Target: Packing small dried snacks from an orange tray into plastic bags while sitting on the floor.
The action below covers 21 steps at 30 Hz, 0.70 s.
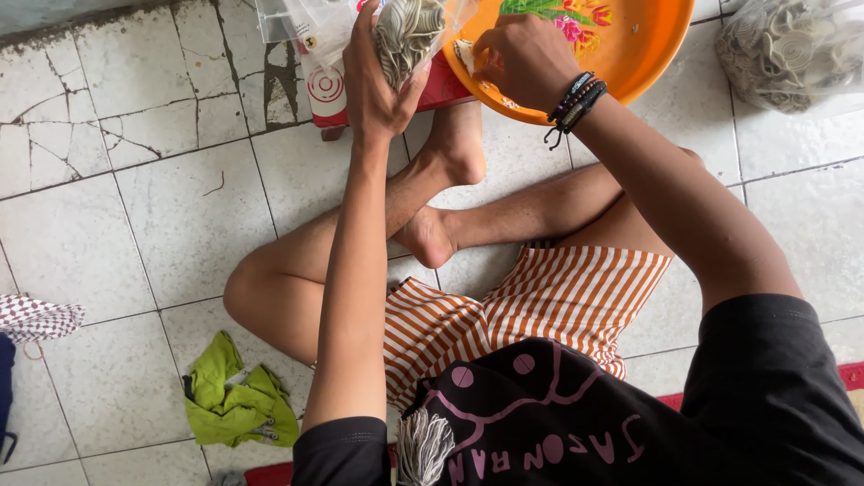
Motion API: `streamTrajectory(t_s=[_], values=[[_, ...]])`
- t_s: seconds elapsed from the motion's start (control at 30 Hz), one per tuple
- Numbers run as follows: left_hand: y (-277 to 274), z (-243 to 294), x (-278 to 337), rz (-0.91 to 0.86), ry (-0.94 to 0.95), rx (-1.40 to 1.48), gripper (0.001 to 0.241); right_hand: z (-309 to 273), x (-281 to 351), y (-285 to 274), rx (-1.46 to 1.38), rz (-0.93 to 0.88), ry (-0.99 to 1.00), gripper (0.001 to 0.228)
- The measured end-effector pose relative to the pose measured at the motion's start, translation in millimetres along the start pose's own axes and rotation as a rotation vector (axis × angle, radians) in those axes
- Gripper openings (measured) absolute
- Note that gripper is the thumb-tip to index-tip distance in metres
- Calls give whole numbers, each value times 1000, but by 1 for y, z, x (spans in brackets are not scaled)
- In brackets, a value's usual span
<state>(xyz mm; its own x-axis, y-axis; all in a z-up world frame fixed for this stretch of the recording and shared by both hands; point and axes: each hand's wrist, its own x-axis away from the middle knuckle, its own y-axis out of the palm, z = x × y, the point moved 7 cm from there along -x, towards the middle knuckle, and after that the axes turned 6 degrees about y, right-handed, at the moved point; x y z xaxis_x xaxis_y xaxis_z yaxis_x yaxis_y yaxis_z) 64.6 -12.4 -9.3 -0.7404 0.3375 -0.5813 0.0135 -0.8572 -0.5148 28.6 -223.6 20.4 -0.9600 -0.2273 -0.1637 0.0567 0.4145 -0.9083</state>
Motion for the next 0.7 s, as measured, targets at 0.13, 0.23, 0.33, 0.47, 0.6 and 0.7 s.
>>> streamTrajectory(t_s=[0.13, 0.23, 0.33, 0.47, 0.6, 0.7], values=[[-5, 9, -2, 4, 10, -10, 79, -10, -3, -2, -45, 44, -90, 19], [-4, 9, -4, -6, 14, 3, 78, -13, -6, -3, -124, 60, -108, 12], [-1, 6, -1, -13, 24, -18, 80, -10, -8, -5, -118, 127, -64, 21], [-1, 6, -1, -7, 31, -17, 78, -16, -8, -7, -160, 128, -145, 24], [-5, 17, -7, -11, 38, 1, 75, -20, -6, -14, -212, 113, -187, 20], [-1, 8, -2, -5, 44, -31, 78, -13, -5, -11, -258, 84, -157, 19]])
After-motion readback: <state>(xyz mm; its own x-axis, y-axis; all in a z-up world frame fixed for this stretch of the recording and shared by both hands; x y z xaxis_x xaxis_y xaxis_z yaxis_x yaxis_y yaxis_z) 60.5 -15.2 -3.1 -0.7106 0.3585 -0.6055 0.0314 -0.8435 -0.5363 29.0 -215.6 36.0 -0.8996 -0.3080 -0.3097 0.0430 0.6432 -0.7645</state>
